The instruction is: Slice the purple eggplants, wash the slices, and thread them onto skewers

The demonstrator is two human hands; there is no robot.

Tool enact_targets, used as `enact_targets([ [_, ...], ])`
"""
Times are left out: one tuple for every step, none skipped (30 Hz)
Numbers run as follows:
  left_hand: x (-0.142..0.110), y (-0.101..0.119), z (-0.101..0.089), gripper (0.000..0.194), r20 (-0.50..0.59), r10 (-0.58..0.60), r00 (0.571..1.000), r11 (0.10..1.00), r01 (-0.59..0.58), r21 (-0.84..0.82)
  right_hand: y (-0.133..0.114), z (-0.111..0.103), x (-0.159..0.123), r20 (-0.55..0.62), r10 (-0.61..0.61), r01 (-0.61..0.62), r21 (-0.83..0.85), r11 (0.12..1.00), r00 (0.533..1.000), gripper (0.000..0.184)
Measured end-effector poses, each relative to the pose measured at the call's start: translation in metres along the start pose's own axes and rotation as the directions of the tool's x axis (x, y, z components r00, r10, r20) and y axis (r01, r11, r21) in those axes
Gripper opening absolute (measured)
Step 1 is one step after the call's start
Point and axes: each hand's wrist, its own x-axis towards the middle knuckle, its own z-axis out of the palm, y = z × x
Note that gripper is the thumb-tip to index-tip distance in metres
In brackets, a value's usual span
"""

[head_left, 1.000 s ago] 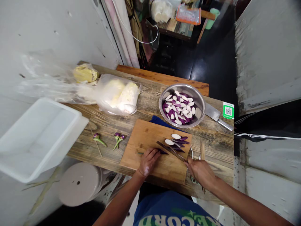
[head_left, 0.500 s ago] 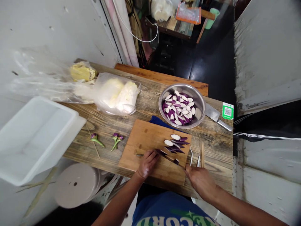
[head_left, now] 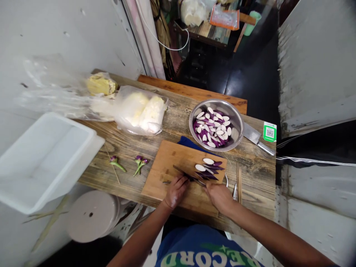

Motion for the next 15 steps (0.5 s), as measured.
enact_targets([
  [0.000,0.001,0.000,0.033,0.000,-0.004,1.000,1.000,0.004,0.003,0.001,0.001,0.002,-0.010,0.001,-0.001,0.007,1.000,1.000,0.027],
  [0.000,0.002,-0.001,0.033,-0.009,-0.010,1.000,1.000,0.010,0.017,0.004,0.003,0.002,-0.021,0.007,-0.007,0.019,1.000,1.000,0.028],
  [0.000,0.004,-0.002,0.032,-0.023,-0.020,1.000,0.999,0.021,0.043,0.008,0.005,0.000,-0.033,0.019,-0.018,0.033,0.999,0.999,0.028],
  [-0.001,0.005,-0.003,0.032,-0.040,-0.036,0.999,0.996,0.039,0.074,0.013,0.006,-0.003,-0.047,0.031,-0.029,0.047,0.998,0.998,0.027],
  [-0.002,0.006,-0.004,0.032,-0.058,-0.052,0.997,0.993,0.058,0.102,0.018,0.008,-0.006,-0.061,0.042,-0.039,0.058,0.998,0.997,0.026],
  [-0.004,0.007,-0.004,0.032,-0.071,-0.065,0.995,0.990,0.074,0.120,0.022,0.009,-0.010,-0.074,0.050,-0.045,0.063,0.997,0.996,0.025],
  [-0.005,0.008,-0.005,0.033,-0.073,-0.072,0.995,0.989,0.080,0.122,0.024,0.010,-0.013,-0.083,0.050,-0.045,0.059,0.997,0.995,0.024],
  [-0.007,0.008,-0.006,0.034,-0.067,-0.068,0.995,0.991,0.075,0.108,0.026,0.010,-0.016,-0.090,0.043,-0.039,0.046,0.998,0.995,0.023],
  [-0.008,0.007,-0.006,0.035,-0.055,-0.059,0.997,0.994,0.063,0.085,0.026,0.009,-0.018,-0.096,0.032,-0.030,0.030,0.999,0.995,0.022],
  [-0.010,0.007,-0.006,0.036,-0.047,-0.049,0.998,0.997,0.052,0.063,0.025,0.007,-0.020,-0.099,0.021,-0.020,0.012,1.000,0.995,0.022],
  [-0.011,0.006,-0.006,0.037,-0.040,-0.044,0.998,0.998,0.045,0.045,0.023,0.006,-0.022,-0.100,0.010,-0.011,-0.005,1.000,0.995,0.022],
  [-0.011,0.005,-0.006,0.038,-0.037,-0.043,0.998,0.999,0.044,0.033,0.021,0.004,-0.024,-0.102,-0.004,0.002,-0.019,1.000,0.995,0.022],
  [-0.012,0.005,-0.006,0.039,-0.039,-0.045,0.998,0.999,0.046,0.024,0.018,0.002,-0.026,-0.106,-0.019,0.016,-0.031,0.999,0.994,0.023],
  [-0.012,0.005,-0.006,0.039,-0.043,-0.049,0.998,0.999,0.050,0.019,0.016,0.001,-0.028,-0.110,-0.034,0.029,-0.042,0.999,0.993,0.023],
  [-0.012,0.005,-0.005,0.038,-0.049,-0.054,0.997,0.998,0.055,0.015,0.015,0.000,-0.030,-0.112,-0.048,0.042,-0.050,0.998,0.993,0.023],
])
